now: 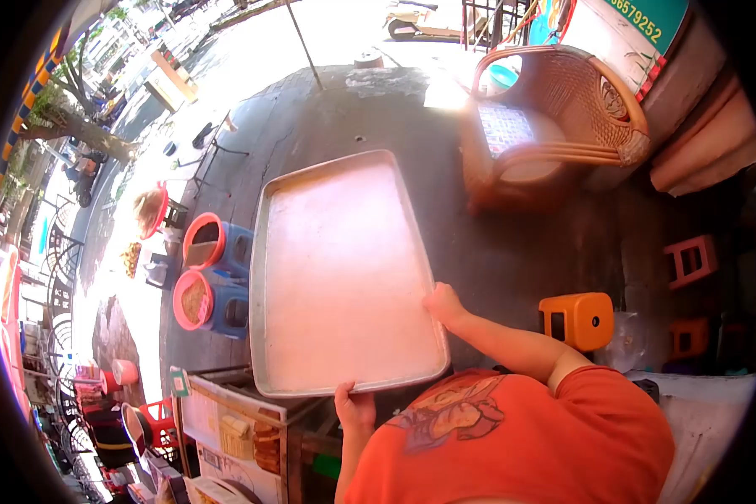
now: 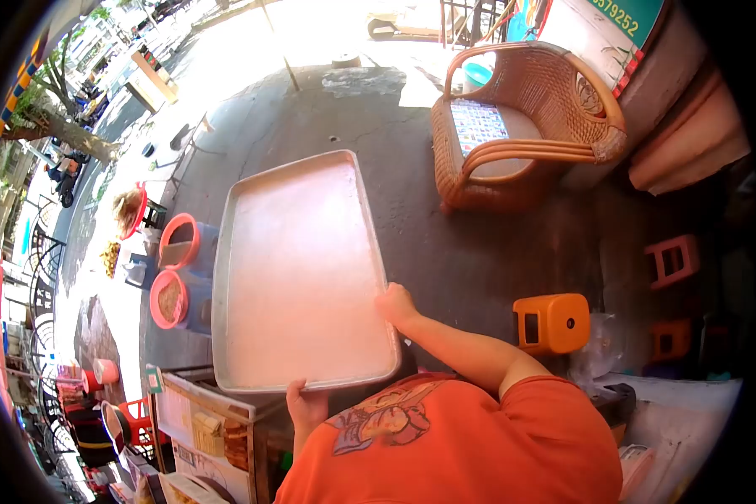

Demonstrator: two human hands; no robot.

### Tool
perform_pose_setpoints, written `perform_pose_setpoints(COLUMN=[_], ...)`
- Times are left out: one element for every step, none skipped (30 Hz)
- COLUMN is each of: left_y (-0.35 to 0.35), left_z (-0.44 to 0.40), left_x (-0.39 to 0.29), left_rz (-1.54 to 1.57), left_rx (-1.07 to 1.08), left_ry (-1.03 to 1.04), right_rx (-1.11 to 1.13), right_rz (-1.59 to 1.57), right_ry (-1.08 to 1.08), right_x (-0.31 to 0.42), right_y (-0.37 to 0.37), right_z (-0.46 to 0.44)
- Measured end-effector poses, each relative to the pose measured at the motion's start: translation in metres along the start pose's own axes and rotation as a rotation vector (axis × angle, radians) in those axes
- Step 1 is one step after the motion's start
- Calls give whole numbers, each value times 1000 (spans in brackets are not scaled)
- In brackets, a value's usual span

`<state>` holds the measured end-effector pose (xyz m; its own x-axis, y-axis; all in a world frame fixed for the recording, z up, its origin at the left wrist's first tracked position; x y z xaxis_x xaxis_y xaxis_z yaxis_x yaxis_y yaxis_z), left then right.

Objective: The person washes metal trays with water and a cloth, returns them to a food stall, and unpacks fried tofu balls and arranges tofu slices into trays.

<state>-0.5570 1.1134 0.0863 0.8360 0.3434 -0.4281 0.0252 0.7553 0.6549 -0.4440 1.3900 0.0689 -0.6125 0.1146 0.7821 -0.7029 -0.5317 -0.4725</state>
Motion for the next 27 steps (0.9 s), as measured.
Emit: perform_pose_setpoints(left_y=[20,31,32,40,59,89,125,157,188,204,228,251,273,292,312,332,354,387,409,431,464,489,496,510,527,544,563], left_z=[-20,-40,-57,-78,-108,-129,-146,-168,-188,-214,-236,-256,-278,-304,-328,-352,-380,-403,-421,-448,-479,-503,-517,-544,-565,-586,-607], left_x=[-6,-8,-9,-10,-18,-23,-29,-35,-43,-52,-62,-70,-76,-78,-77,-76,-73,-66,-58,-53,-45,-37,-38,-33,-32,-31,-28], left_rz=[12,-14,-51,-88,-139,-190,-238,-177,-124,-184,-214,-247,-278,-310,-339,-363,-353,-332,-303,-293,-269,-255,-251,-244,-251,-247,-234], left_rx=[3,-10,-56,-103,-149,-53,43,43,52,80,89,100,111,123,138,148,160,162,157,187,204,209,181,203,190,175,161], left_ry=[9,-4,-24,-43,-62,-42,-16,-86,-148,-168,-158,-148,-140,-137,-135,-134,-150,-165,-175,-176,-161,-152,-147,-182,-182,-182,-179], right_rx=[-6,-12,-14,-17,-24,-59,-70,-77,-89,-139,-154,-169,-186,-199,-214,-224,-236,-238,-231,-244,-276,-301,-286,-277,-282,-292,-289], right_rz=[9,3,6,10,5,7,-32,-77,-134,-142,-144,-149,-151,-130,-106,-78,-92,-95,-92,-115,-142,-173,-164,-148,-117,-130,-122], right_ry=[5,-5,-9,-13,-9,-12,-5,2,3,4,22,42,63,83,102,122,104,85,64,56,41,40,45,42,28,26,27], right_x=[10,9,17,30,50,62,72,85,95,105,114,125,135,148,162,171,176,178,179,184,197,205,209,225,238,243,253], right_y=[-4,-1,-3,-9,-17,-24,-32,-36,-41,-46,-51,-59,-67,-78,-93,-105,-113,-122,-128,-136,-155,-167,-168,-185,-205,-211,-221], right_z=[-23,-53,-69,-90,-121,-143,-168,-192,-215,-236,-258,-276,-295,-314,-332,-355,-387,-423,-451,-481,-516,-542,-564,-589,-614,-641,-667])
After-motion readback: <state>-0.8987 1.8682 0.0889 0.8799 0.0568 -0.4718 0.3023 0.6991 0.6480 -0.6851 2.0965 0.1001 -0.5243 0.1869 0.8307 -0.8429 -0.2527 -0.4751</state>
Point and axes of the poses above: each hand's wrist, its own z-axis away from the middle knuckle, its own y-axis out of the palm, x = y × z, the point moved 8 cm from there along -z, towards the middle knuckle
